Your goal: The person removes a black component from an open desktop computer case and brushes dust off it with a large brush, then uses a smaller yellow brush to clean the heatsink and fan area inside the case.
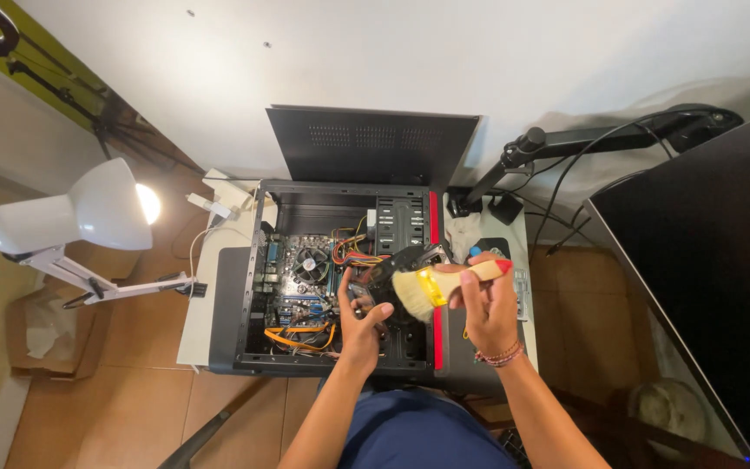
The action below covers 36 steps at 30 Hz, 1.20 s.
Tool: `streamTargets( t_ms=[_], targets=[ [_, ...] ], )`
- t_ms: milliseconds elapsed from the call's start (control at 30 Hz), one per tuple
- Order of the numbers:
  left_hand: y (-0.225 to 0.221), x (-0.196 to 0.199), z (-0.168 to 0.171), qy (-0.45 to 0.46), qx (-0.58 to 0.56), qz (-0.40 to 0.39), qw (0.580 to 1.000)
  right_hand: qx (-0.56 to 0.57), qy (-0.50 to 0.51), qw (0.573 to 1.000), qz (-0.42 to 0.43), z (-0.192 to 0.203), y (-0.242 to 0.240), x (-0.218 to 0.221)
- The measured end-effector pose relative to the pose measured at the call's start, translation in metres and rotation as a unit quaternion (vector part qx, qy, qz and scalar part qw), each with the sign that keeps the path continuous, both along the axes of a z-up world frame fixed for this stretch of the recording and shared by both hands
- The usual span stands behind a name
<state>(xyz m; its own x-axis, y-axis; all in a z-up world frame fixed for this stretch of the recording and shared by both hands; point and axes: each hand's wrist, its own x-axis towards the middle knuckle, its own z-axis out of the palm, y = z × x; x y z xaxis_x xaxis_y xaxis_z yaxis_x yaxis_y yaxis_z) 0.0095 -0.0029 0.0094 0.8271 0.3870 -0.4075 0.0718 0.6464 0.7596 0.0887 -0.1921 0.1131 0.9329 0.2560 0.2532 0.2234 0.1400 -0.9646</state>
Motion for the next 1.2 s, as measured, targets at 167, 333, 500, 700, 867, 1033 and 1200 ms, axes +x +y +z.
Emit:
streamTargets(
  t_ms=[167, 333, 500, 700, 867, 1033, 1200],
  targets=[
    [0.006, 0.005, 0.025, 0.022, -0.007, -0.01, 1.0, -0.044, -0.039, 0.997, -0.054, 0.012, 0.009, 0.004],
    [0.02, 0.006, 0.039, -0.002, -0.023, -0.031, 0.999, -0.025, -0.042, 0.995, -0.087, 0.008, 0.004, 0.018],
    [0.042, -0.007, 0.059, -0.054, 0.123, -0.096, 0.986, 0.114, 0.022, 0.978, -0.175, -0.004, -0.009, 0.028],
    [0.065, -0.014, 0.067, -0.091, 0.399, -0.123, 0.904, -0.041, 0.141, 0.986, -0.078, -0.004, 0.023, 0.024],
    [0.081, -0.015, 0.072, -0.1, 0.436, -0.171, 0.878, -0.104, 0.062, 0.982, -0.148, 0.004, 0.037, 0.021],
    [0.091, -0.016, 0.073, -0.098, 0.456, -0.204, 0.861, -0.046, 0.157, 0.983, -0.086, -0.031, 0.045, 0.014],
    [0.095, -0.018, 0.068, -0.153, 0.495, -0.21, 0.829, -0.004, 0.096, 0.984, -0.153, -0.015, 0.064, 0.013]
  ],
)
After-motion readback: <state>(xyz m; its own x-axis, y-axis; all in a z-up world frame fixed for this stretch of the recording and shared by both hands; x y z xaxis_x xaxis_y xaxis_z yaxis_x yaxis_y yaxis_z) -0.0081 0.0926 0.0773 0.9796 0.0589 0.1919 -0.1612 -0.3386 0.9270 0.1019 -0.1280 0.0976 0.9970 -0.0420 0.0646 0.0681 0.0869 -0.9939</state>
